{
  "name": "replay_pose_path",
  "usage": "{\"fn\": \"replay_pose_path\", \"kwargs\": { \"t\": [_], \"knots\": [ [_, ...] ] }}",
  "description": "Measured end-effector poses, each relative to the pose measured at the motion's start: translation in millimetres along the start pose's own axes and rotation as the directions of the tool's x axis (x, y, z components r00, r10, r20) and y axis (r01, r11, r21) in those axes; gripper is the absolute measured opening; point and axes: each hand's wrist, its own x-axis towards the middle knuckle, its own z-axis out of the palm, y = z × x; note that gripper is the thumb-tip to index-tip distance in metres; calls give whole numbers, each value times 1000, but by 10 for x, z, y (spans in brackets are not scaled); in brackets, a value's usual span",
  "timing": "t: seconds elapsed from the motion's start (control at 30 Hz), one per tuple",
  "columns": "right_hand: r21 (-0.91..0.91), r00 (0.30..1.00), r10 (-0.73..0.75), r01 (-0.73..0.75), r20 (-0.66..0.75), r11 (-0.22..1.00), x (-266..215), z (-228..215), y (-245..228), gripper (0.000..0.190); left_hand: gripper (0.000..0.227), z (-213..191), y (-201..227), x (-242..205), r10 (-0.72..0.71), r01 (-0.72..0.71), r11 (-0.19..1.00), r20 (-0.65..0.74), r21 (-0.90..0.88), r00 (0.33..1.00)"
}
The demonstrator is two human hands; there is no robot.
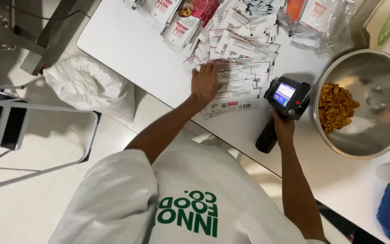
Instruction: The person organizes flat plastic product packets on a table, sorts through them by hand, and interacts with a handheld terminal screen.
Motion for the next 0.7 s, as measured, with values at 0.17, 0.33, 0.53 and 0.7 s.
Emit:
{"fn": "replay_pose_path", "kwargs": {
  "t": [0.17, 0.33, 0.53, 0.7],
  "knots": [
    [-19, 932, -192, 196, -309, 980, -413, -123, 123, 55, 68, -463, 197, 802, 155, -160, 984, 65, 84, 986],
    [309, 994, 103, -84, -47, 947, -1007, 433, -51, 31, 88, -414, 180, 1134, 112, -151, 973, 218, 172, 970],
    [595, 919, 172, -364, 355, 716, -997, 790, -877, 104, 64, 4, -17, 888, 197, -197, 962, 16, 191, 980],
    [578, 937, 165, -322, 308, 750, -765, 996, -1100, 106, 77, -693, 28, 1439, 186, -186, 983, -17, 5, 982]
  ]
}}
